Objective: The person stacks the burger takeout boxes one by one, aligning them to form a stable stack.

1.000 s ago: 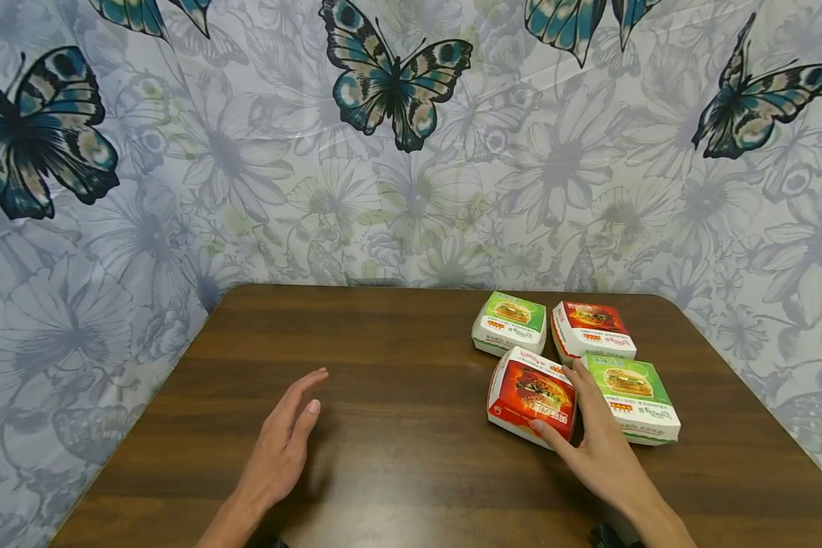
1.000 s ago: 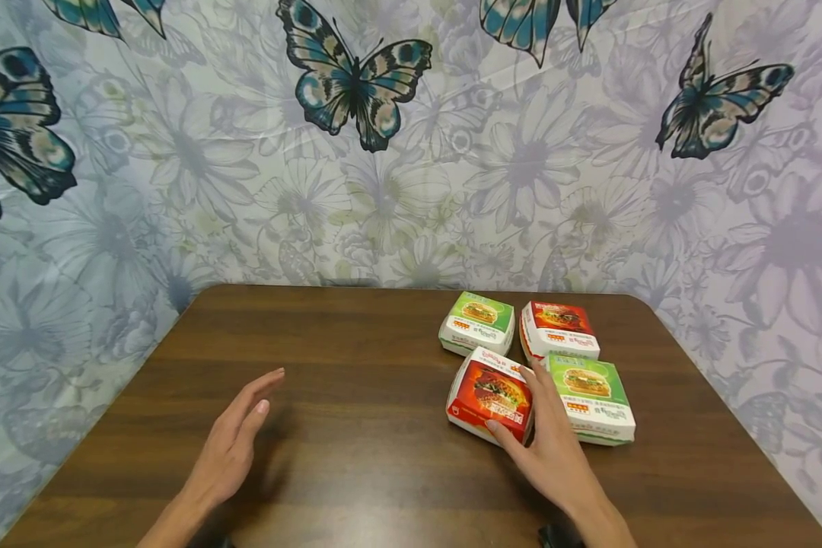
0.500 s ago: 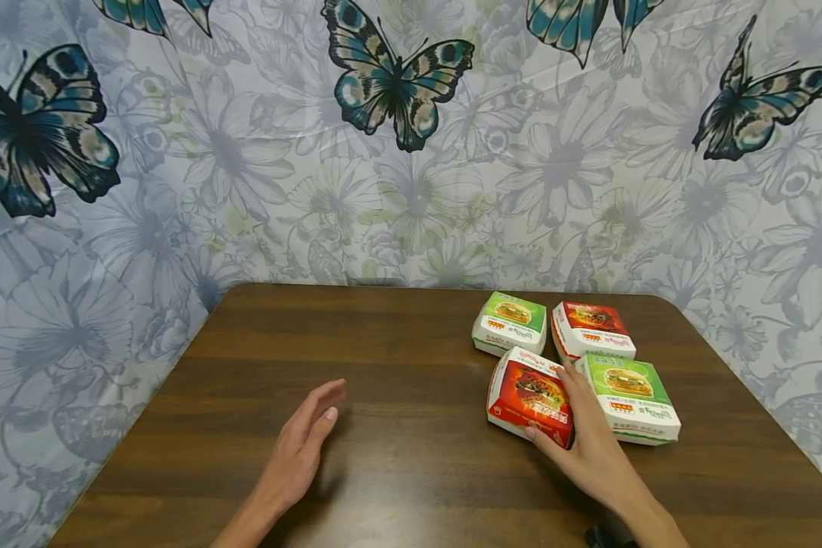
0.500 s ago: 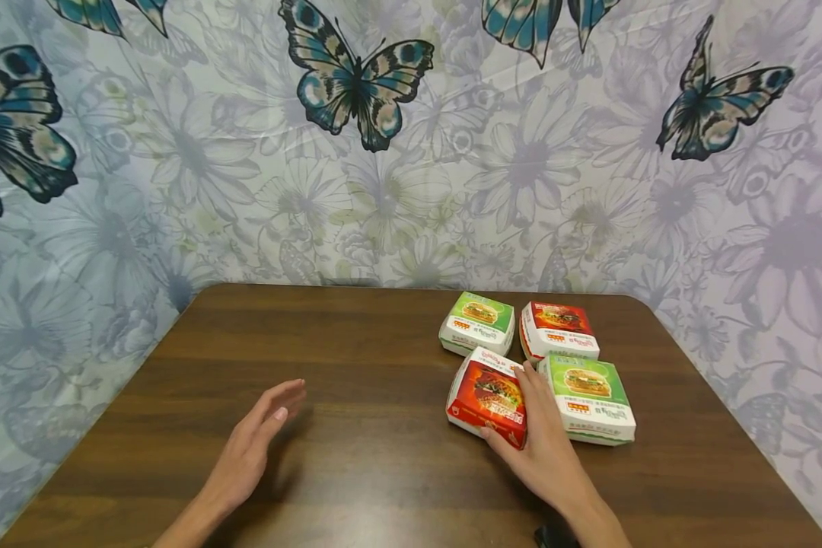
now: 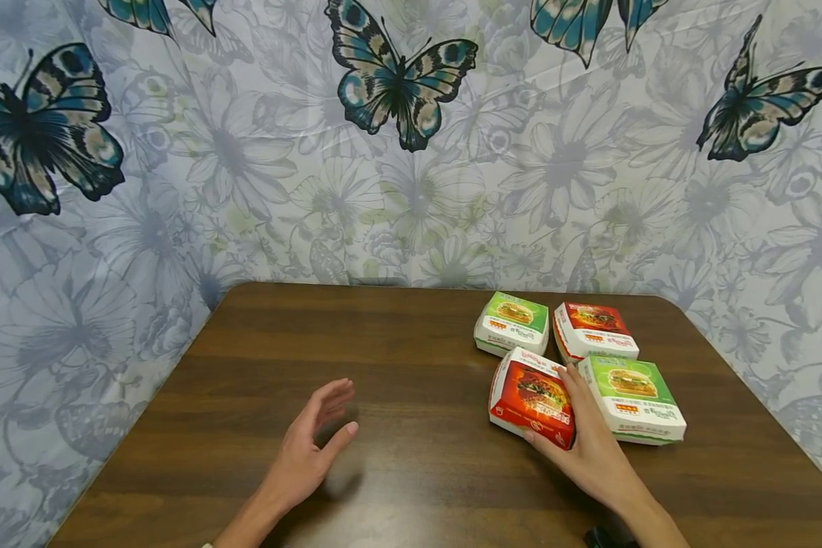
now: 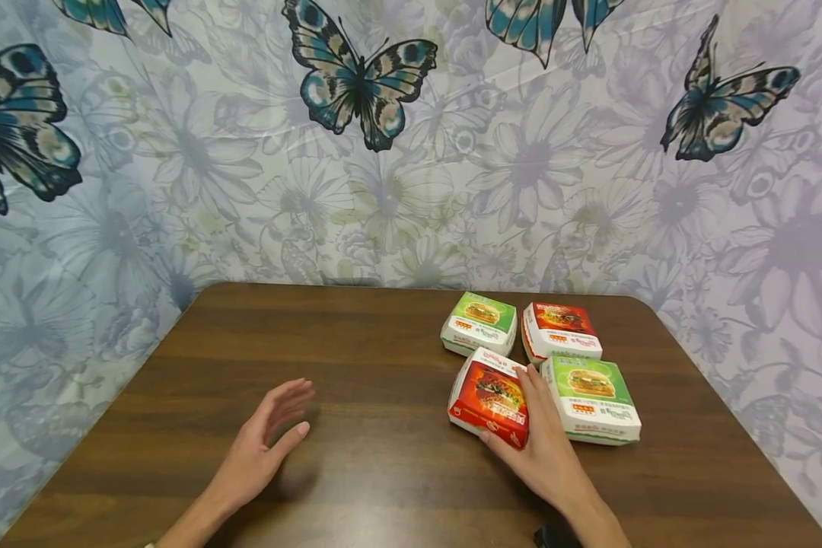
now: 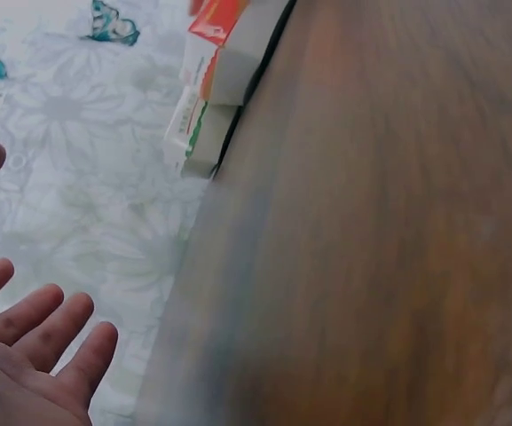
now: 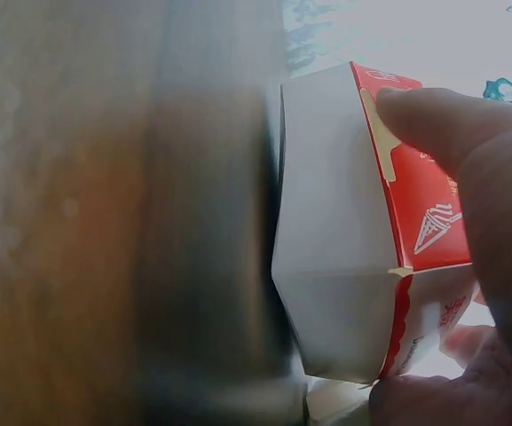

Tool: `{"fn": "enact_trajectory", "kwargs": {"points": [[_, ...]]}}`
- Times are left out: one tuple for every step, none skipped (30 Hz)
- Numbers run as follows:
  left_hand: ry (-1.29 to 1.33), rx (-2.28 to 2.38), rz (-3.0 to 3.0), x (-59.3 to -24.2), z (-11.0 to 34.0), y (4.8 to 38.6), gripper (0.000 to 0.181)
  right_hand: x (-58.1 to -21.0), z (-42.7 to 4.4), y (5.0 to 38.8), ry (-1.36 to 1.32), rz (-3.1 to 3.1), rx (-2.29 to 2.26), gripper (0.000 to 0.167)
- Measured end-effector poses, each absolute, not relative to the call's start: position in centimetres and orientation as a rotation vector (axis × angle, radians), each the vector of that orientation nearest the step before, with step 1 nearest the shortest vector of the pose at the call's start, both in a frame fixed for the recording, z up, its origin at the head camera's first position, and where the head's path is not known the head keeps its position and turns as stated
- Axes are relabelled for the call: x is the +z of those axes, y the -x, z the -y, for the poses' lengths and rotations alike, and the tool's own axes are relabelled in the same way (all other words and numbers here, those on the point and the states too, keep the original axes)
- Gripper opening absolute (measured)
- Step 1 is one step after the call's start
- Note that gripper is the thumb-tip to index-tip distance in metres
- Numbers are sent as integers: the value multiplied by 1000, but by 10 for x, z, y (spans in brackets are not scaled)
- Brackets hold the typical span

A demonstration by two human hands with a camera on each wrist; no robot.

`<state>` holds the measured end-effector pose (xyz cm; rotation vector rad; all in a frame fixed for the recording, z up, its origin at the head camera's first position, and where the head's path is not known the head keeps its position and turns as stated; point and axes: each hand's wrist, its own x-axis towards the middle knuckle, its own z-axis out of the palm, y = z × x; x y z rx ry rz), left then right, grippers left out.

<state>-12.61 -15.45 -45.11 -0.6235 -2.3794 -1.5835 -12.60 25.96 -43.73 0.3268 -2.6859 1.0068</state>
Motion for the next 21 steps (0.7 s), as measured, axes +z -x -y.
{"fn": "enact_trajectory", "kwargs": {"points": [[632,-1605,2371,-452,154,126,58,-437,-260,126,-328,2688,1011,109],[638,-1626,2363,-452,154,127,58,-438,-260,127,-328,2691,1017,109],[644,-1652,2356,-452,154,127,57,-438,-260,127,-331,2693,1024,109],[649,-1676,2348,-453,154,127,57,-439,-260,127,-332,2698,1030,110],[652,-1700,2340,-453,154,128,56,-439,-260,127,-332,2702,1036,110],[654,-1717,2336,-454,154,128,56,-440,-261,127,-332,2706,1036,111],[660,-1719,2331,-454,153,128,56,-440,-261,127,-331,2708,1034,111],[661,-1727,2324,-455,153,128,56,-440,-261,127,-330,2711,1030,111],[660,-1734,2320,-455,153,128,56,-441,-261,127,-332,2712,1027,111],[661,-1737,2316,-455,153,128,56,-440,-261,127,-331,2713,1021,110],[662,-1742,2313,-455,153,128,56,-440,-261,128,-332,2710,1017,109],[664,-1745,2312,-455,152,129,56,-440,-261,128,-333,2707,1014,107],[666,-1748,2311,-455,152,129,56,-440,-261,128,-336,2704,1011,106],[664,-1756,2312,-455,152,128,57,-439,-261,128,-336,2704,1010,105],[668,-1758,2310,-455,151,129,57,-439,-261,128,-337,2701,1008,104],[672,-1760,2307,-455,151,129,57,-439,-260,128,-335,2699,1004,103],[674,-1761,2308,-455,151,128,57,-440,-260,129,-333,2697,1001,102],[675,-1761,2307,-455,151,128,57,-440,-261,129,-331,2696,996,101],[675,-1763,2306,-454,151,128,57,-441,-261,129,-330,2695,988,100],[676,-1766,2303,-454,150,128,57,-441,-261,129,-328,2693,983,100],[675,-1770,2302,-454,150,128,56,-442,-261,129,-327,2689,977,99]]}}
